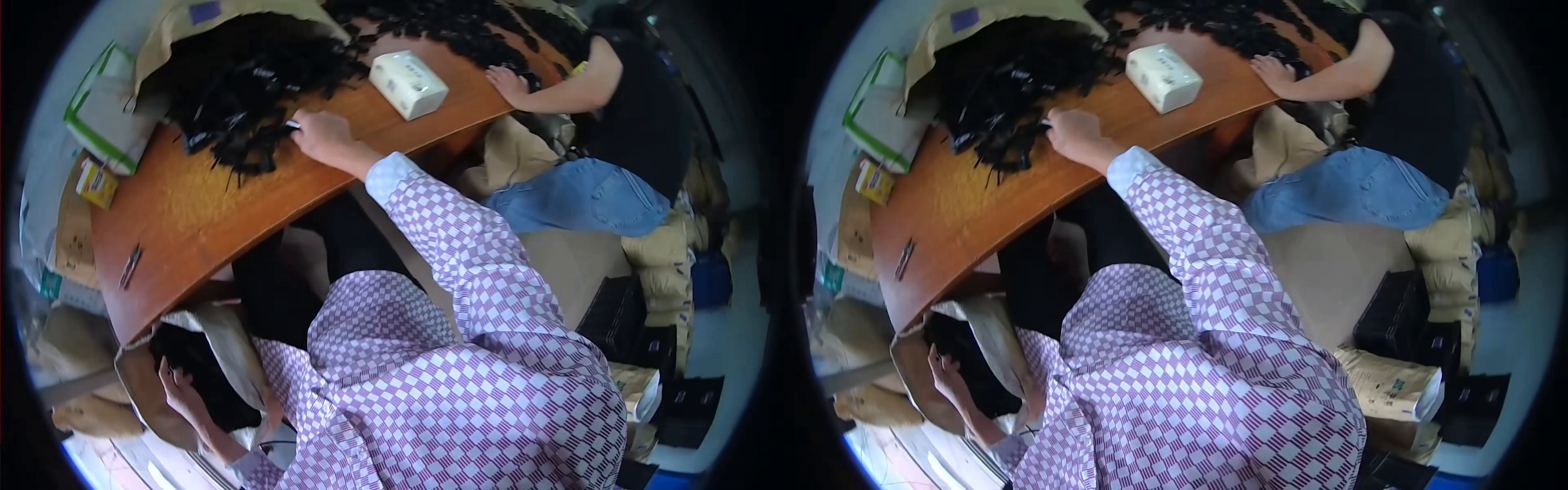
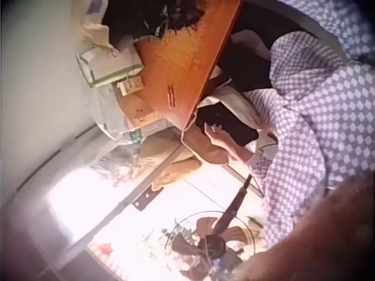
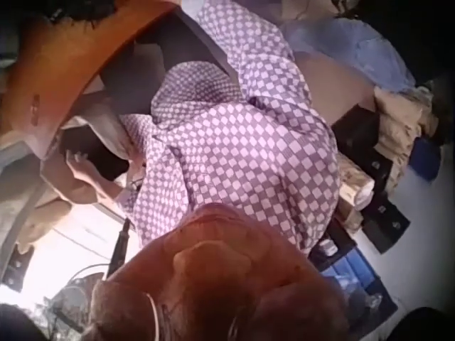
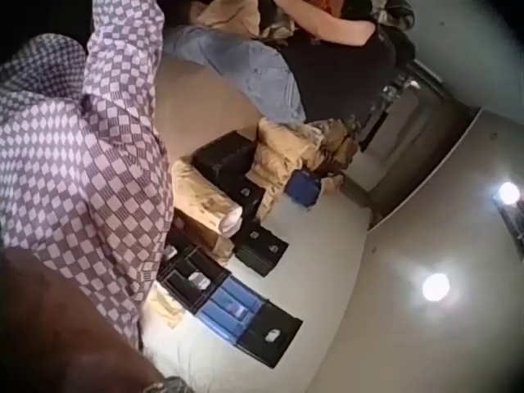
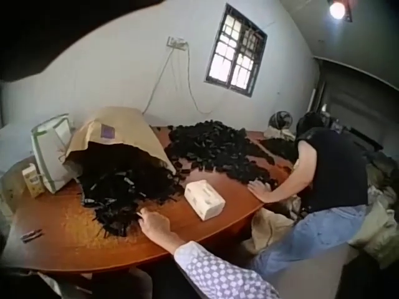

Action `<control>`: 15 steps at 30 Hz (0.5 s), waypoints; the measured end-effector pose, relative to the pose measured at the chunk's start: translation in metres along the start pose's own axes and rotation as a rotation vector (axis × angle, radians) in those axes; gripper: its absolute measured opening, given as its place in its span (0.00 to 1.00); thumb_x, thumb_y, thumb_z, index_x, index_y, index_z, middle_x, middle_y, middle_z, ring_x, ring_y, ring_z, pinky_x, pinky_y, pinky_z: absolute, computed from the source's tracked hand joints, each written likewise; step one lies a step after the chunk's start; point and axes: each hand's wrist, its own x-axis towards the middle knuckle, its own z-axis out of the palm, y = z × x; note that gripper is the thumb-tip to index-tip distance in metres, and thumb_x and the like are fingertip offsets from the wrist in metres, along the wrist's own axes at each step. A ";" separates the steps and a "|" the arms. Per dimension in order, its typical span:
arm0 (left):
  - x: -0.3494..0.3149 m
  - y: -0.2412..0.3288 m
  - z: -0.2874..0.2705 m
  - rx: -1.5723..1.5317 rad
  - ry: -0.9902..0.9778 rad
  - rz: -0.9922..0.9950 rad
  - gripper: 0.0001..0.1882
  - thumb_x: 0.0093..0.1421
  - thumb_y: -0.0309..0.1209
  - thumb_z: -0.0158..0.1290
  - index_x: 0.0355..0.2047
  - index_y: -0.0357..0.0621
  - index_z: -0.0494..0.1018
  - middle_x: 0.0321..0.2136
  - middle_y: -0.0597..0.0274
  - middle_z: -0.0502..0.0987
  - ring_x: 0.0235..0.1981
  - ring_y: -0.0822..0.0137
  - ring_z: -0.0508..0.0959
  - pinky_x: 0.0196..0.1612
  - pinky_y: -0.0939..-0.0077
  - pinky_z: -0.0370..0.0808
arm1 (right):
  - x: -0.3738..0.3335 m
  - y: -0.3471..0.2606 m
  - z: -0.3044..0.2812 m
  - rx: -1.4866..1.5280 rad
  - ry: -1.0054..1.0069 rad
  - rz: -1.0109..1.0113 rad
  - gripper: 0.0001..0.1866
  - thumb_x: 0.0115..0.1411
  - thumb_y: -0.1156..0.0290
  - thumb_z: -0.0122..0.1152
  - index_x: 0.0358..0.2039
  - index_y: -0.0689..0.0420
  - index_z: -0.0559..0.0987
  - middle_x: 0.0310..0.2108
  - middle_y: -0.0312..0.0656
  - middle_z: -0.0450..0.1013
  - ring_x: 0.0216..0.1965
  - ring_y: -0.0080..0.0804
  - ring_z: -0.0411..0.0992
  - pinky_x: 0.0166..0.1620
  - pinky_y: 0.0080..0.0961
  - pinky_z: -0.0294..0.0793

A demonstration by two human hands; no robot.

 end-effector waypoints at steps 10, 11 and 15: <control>0.013 -0.017 0.009 0.226 -0.266 0.032 0.19 0.59 0.25 0.47 0.52 0.49 0.67 0.27 0.49 0.76 0.18 0.62 0.74 0.25 0.67 0.72 | 0.017 0.009 -0.054 -0.121 -0.002 0.001 0.15 0.58 0.58 0.55 0.33 0.58 0.72 0.26 0.46 0.76 0.32 0.45 0.75 0.35 0.41 0.73; 0.013 -0.018 0.009 0.228 -0.266 0.034 0.19 0.59 0.25 0.47 0.52 0.49 0.67 0.27 0.49 0.76 0.18 0.62 0.74 0.25 0.67 0.72 | 0.017 0.010 -0.058 -0.152 -0.018 -0.027 0.15 0.58 0.58 0.55 0.33 0.58 0.72 0.26 0.46 0.76 0.32 0.45 0.75 0.35 0.41 0.73; 0.014 -0.024 0.007 0.257 -0.265 0.024 0.20 0.59 0.26 0.47 0.53 0.47 0.65 0.32 0.47 0.77 0.19 0.61 0.76 0.25 0.66 0.72 | 0.013 0.012 -0.061 -0.176 -0.006 -0.046 0.15 0.57 0.58 0.56 0.33 0.58 0.72 0.25 0.46 0.75 0.31 0.45 0.76 0.35 0.40 0.73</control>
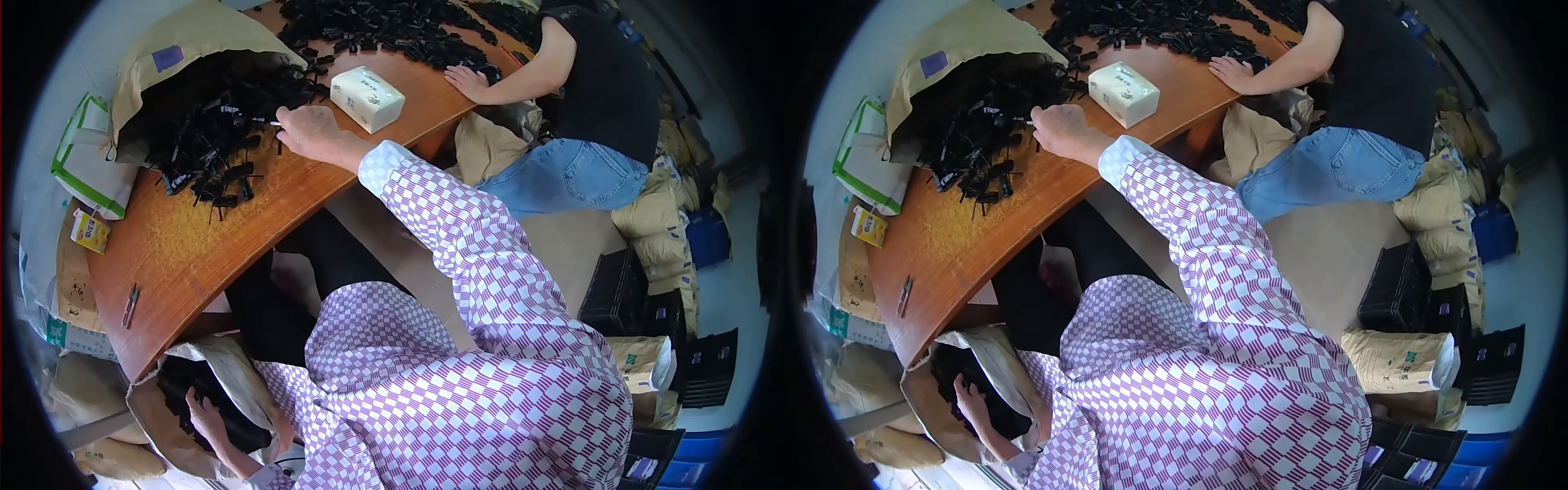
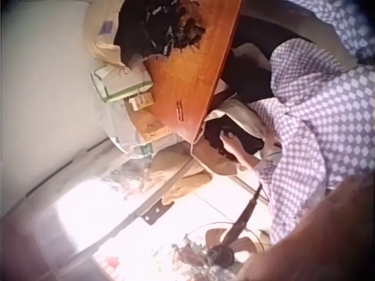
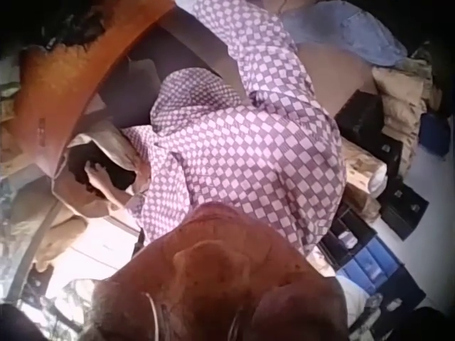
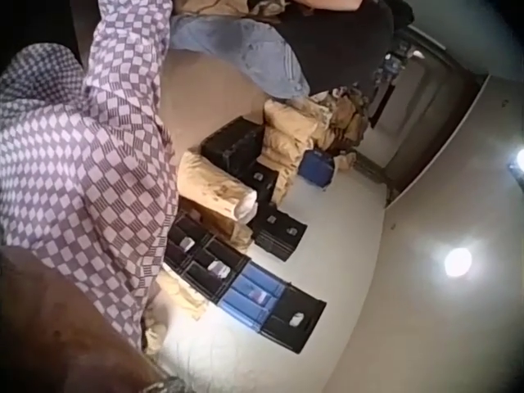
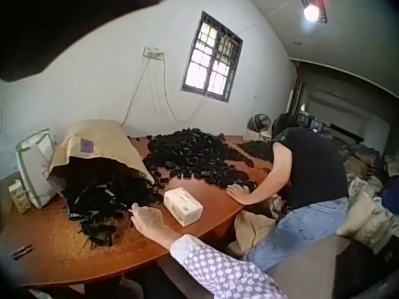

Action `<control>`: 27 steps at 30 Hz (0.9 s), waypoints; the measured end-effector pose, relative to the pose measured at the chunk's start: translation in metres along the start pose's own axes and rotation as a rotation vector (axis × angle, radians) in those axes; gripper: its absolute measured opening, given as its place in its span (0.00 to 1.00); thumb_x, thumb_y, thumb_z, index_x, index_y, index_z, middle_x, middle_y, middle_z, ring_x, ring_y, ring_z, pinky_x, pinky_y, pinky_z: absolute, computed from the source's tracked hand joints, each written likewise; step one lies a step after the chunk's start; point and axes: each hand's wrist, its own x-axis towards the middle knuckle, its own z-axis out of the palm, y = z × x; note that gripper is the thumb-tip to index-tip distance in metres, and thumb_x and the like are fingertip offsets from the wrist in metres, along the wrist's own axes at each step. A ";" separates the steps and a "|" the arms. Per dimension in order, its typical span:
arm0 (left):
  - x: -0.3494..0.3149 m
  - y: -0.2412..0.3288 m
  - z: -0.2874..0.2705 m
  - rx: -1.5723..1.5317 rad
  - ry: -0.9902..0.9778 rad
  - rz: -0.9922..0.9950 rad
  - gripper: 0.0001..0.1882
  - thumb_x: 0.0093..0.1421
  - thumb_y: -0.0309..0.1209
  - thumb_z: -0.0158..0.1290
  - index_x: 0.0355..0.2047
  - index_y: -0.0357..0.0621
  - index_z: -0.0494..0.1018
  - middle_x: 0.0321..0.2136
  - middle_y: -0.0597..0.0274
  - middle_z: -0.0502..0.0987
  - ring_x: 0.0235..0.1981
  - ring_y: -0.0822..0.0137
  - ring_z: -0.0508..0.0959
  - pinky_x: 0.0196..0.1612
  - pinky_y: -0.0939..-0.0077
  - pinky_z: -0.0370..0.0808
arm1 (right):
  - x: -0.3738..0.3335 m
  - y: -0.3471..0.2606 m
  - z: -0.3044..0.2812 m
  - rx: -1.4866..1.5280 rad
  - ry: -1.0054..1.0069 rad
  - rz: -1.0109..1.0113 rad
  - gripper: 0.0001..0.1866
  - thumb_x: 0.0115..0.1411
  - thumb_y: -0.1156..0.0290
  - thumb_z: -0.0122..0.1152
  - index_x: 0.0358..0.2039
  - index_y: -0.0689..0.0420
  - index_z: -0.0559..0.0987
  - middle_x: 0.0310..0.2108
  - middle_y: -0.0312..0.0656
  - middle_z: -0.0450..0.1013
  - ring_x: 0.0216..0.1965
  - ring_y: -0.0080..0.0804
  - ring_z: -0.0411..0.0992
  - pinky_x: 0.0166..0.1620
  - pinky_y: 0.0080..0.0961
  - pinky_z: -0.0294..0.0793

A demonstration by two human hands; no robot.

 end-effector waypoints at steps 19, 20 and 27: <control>0.007 0.007 -0.013 0.055 -0.057 -0.090 0.18 0.62 0.30 0.45 0.53 0.46 0.65 0.33 0.49 0.77 0.19 0.59 0.75 0.25 0.66 0.72 | -0.013 -0.023 0.012 1.569 -0.071 0.412 0.11 0.61 0.62 0.54 0.27 0.52 0.66 0.15 0.27 0.57 0.14 0.13 0.52 0.15 0.15 0.48; 0.008 0.005 -0.012 0.056 -0.061 -0.091 0.18 0.62 0.30 0.45 0.53 0.46 0.65 0.33 0.49 0.77 0.19 0.59 0.75 0.25 0.66 0.72 | -0.017 -0.028 0.008 1.580 -0.096 0.405 0.11 0.62 0.62 0.53 0.28 0.53 0.66 0.15 0.27 0.57 0.14 0.13 0.52 0.15 0.15 0.49; 0.007 -0.003 -0.016 0.264 0.012 0.040 0.19 0.59 0.29 0.48 0.52 0.47 0.65 0.43 0.45 0.75 0.42 0.45 0.75 0.43 0.58 0.71 | -0.023 -0.054 0.015 1.652 -0.165 0.317 0.09 0.63 0.64 0.53 0.29 0.53 0.66 0.15 0.28 0.58 0.14 0.13 0.52 0.15 0.14 0.49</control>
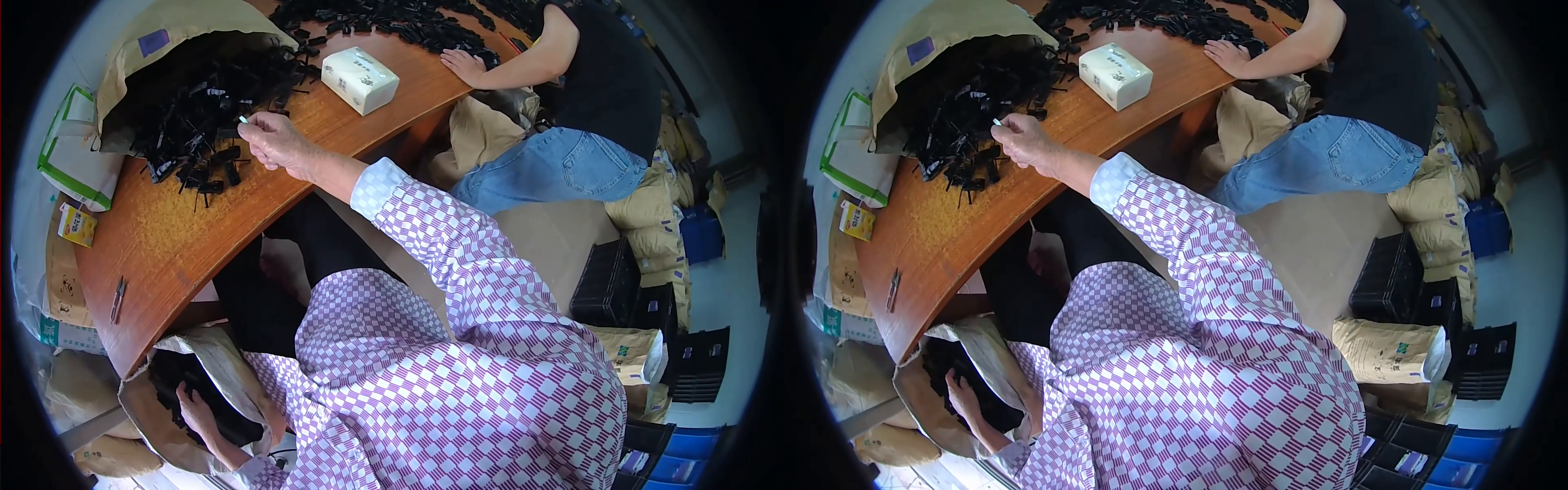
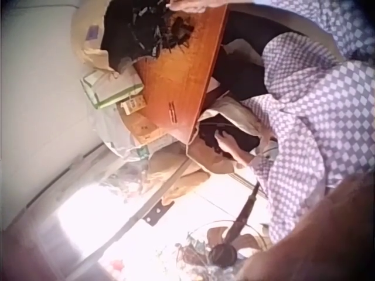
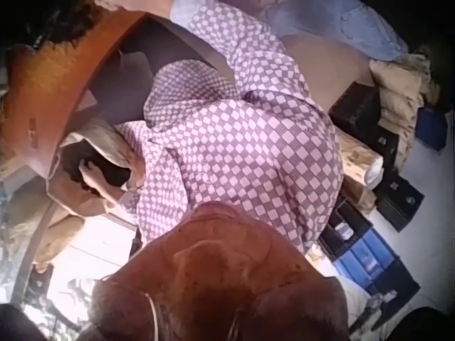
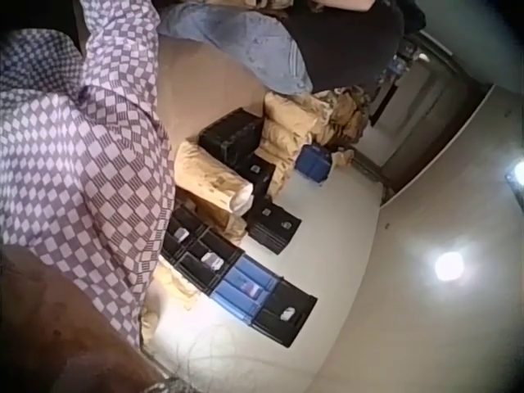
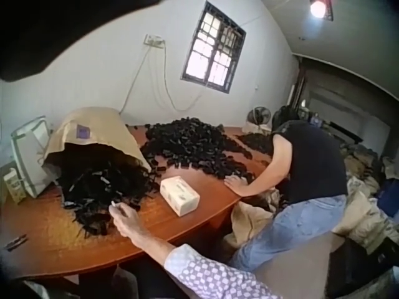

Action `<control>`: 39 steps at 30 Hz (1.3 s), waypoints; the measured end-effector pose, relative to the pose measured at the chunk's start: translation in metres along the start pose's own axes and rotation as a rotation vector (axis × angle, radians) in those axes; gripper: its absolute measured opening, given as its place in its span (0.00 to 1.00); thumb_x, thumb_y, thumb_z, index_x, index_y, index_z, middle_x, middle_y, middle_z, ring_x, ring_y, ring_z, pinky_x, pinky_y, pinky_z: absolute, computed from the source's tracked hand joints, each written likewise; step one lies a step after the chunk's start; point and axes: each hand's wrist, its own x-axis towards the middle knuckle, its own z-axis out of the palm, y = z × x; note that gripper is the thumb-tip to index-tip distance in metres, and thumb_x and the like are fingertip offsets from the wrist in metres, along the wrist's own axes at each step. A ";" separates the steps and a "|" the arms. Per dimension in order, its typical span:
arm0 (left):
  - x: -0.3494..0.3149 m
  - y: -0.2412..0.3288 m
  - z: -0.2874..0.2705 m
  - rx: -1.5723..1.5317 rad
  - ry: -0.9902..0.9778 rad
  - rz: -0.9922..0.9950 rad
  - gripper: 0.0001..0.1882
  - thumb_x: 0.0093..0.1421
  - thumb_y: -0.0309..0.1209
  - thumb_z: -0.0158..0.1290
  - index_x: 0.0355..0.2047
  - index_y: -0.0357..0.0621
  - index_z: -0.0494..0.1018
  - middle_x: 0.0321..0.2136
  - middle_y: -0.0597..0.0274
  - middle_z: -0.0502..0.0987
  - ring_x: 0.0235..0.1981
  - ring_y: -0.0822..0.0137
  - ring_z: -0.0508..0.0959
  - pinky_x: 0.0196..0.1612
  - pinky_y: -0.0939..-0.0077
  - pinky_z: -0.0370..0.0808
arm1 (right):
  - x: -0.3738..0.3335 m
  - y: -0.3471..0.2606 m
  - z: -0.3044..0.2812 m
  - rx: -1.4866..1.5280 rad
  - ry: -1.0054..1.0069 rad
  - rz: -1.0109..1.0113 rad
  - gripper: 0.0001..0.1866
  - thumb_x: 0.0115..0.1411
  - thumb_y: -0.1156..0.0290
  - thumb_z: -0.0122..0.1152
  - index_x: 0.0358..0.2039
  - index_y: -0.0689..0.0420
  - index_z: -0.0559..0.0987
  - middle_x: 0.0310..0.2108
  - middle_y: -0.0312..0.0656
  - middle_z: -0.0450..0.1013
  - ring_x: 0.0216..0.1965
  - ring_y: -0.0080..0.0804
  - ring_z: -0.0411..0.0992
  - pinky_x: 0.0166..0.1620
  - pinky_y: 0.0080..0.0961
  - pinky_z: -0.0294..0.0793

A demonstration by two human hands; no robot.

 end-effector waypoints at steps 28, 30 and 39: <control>-0.008 0.237 -0.042 -2.071 -1.000 -0.081 0.26 0.68 0.44 0.38 0.57 0.37 0.60 0.39 0.47 0.75 0.18 0.76 0.69 0.16 0.93 0.59 | -0.107 0.032 0.080 -0.563 -0.623 -0.363 0.11 0.63 0.75 0.51 0.46 0.58 0.69 0.34 0.36 0.71 0.33 0.20 0.69 0.39 0.15 0.68; -0.014 0.233 -0.032 -2.179 -1.051 -0.109 0.23 0.67 0.42 0.41 0.55 0.38 0.63 0.37 0.47 0.76 0.21 0.74 0.73 0.18 0.92 0.62 | -0.109 0.026 0.078 -0.531 -0.653 -0.259 0.10 0.63 0.74 0.51 0.46 0.59 0.69 0.37 0.38 0.72 0.36 0.23 0.72 0.41 0.17 0.69; -0.027 0.238 -0.032 -2.179 -1.057 -0.185 0.12 0.63 0.30 0.50 0.46 0.44 0.68 0.34 0.50 0.77 0.23 0.70 0.78 0.19 0.88 0.69 | -0.113 0.036 0.075 -0.558 -0.777 -0.253 0.15 0.63 0.73 0.51 0.51 0.58 0.68 0.35 0.38 0.73 0.33 0.21 0.72 0.41 0.18 0.71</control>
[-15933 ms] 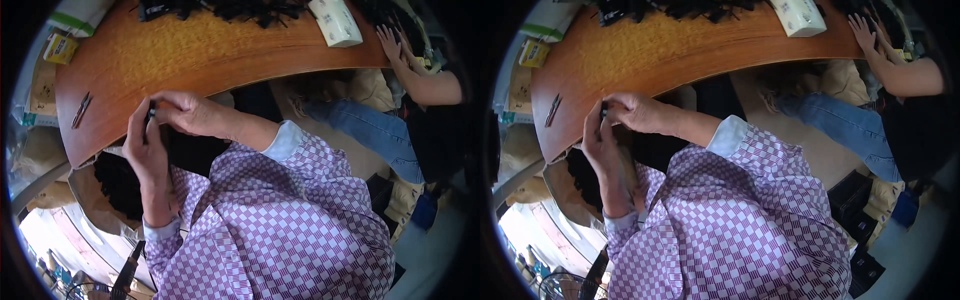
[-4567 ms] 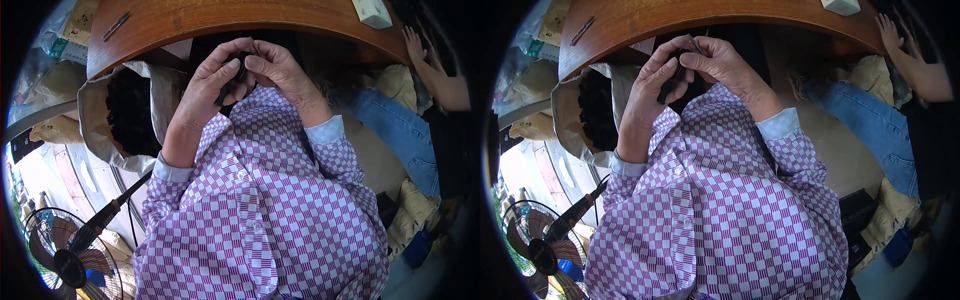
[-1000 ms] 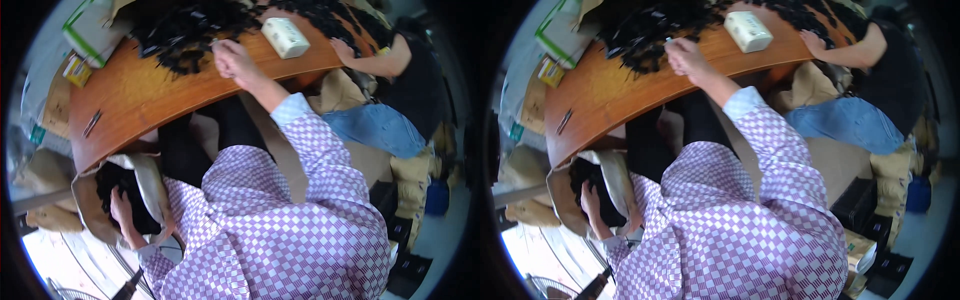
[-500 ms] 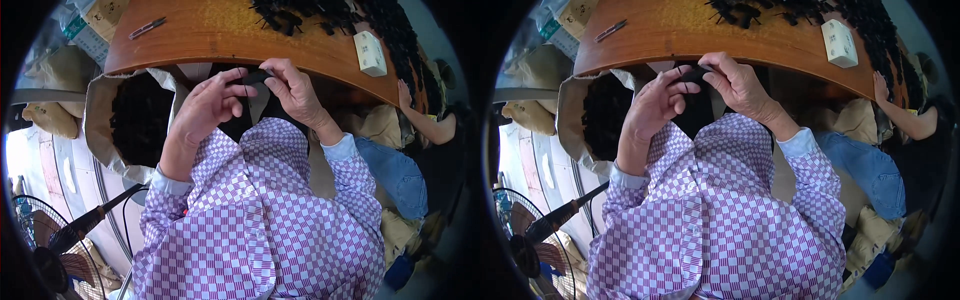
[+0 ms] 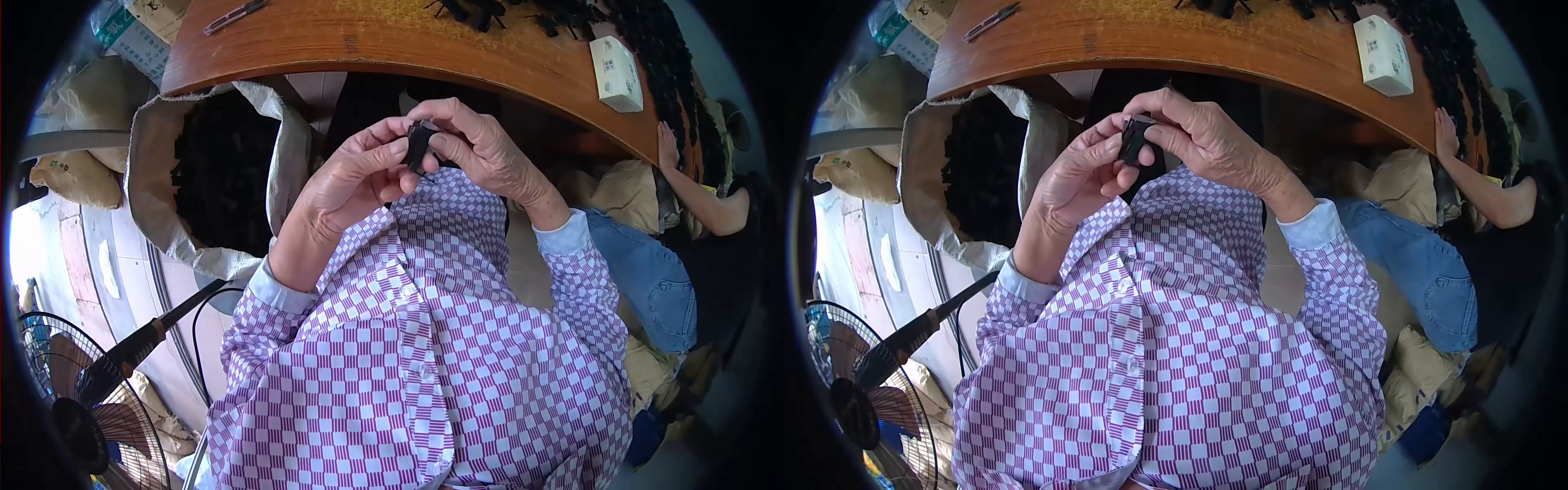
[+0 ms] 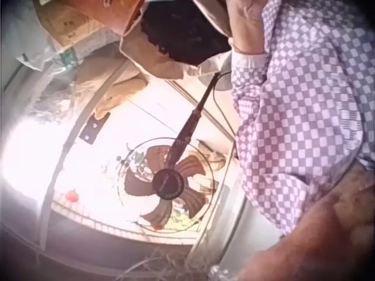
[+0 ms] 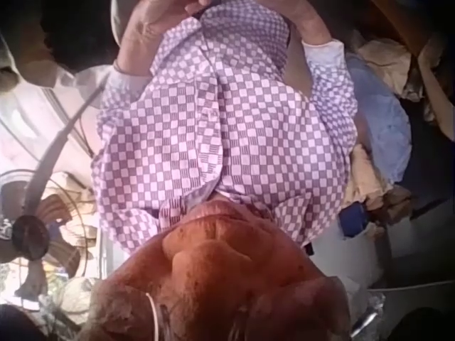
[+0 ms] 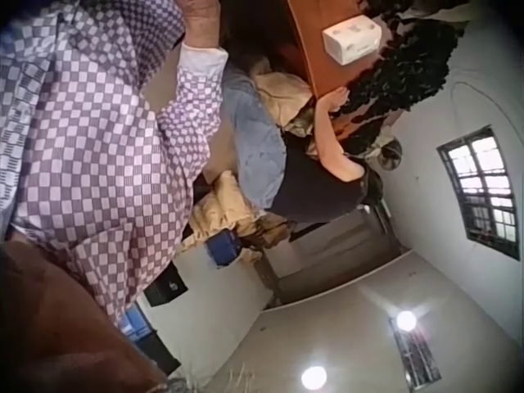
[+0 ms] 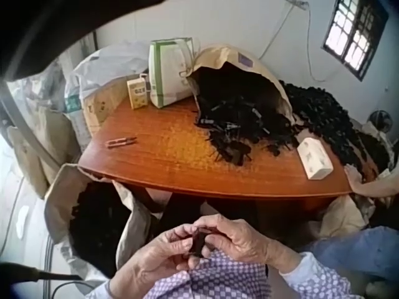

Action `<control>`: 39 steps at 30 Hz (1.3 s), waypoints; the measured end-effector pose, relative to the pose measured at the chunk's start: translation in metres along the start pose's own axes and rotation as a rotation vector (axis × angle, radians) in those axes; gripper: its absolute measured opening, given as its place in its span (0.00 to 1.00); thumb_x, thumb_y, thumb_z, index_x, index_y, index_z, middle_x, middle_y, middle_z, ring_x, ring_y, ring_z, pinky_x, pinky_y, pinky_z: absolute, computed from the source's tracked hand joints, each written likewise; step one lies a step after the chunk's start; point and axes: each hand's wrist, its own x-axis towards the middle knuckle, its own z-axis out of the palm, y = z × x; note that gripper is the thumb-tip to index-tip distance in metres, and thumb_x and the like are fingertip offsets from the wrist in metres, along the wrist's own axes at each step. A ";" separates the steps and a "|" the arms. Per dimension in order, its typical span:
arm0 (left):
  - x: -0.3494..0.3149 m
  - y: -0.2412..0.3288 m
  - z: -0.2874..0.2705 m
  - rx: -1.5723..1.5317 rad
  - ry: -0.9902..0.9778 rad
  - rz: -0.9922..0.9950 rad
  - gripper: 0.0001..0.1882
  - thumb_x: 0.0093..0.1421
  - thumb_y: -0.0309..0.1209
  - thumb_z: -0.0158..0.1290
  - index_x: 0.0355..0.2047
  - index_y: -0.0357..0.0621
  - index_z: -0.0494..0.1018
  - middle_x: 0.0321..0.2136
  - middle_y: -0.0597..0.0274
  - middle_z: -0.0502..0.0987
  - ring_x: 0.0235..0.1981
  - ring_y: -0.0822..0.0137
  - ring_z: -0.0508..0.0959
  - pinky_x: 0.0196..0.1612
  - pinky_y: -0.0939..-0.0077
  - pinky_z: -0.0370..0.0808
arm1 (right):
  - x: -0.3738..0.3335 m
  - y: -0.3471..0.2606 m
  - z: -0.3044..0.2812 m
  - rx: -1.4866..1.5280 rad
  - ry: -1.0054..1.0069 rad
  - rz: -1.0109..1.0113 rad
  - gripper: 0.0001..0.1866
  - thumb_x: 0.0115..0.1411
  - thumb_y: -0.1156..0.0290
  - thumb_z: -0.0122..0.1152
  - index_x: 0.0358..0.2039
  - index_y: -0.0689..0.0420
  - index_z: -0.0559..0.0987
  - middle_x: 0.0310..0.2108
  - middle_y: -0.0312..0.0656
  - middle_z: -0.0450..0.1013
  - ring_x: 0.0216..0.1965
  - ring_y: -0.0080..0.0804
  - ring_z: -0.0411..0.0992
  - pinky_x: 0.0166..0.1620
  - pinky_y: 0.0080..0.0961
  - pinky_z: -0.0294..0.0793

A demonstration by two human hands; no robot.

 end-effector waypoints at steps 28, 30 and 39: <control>0.012 -0.006 0.024 1.314 0.594 0.581 0.17 0.58 0.19 0.52 0.49 0.43 0.72 0.26 0.66 0.76 0.24 0.80 0.73 0.27 0.86 0.72 | 0.008 -0.002 0.040 0.299 0.313 0.400 0.18 0.67 0.64 0.47 0.54 0.58 0.66 0.25 0.31 0.66 0.22 0.13 0.63 0.24 0.10 0.63; 0.012 -0.007 0.024 1.320 0.596 0.590 0.17 0.58 0.19 0.52 0.48 0.43 0.72 0.26 0.66 0.76 0.24 0.80 0.73 0.27 0.86 0.72 | 0.009 -0.001 0.039 0.289 0.319 0.378 0.18 0.67 0.65 0.47 0.54 0.58 0.66 0.24 0.31 0.66 0.22 0.13 0.63 0.23 0.10 0.63; 0.015 -0.012 0.019 1.451 0.632 0.719 0.19 0.54 0.17 0.53 0.47 0.42 0.73 0.30 0.60 0.78 0.22 0.79 0.72 0.24 0.84 0.71 | 0.018 0.002 0.039 0.356 0.298 0.404 0.15 0.65 0.71 0.48 0.51 0.59 0.68 0.29 0.38 0.71 0.29 0.20 0.70 0.33 0.16 0.73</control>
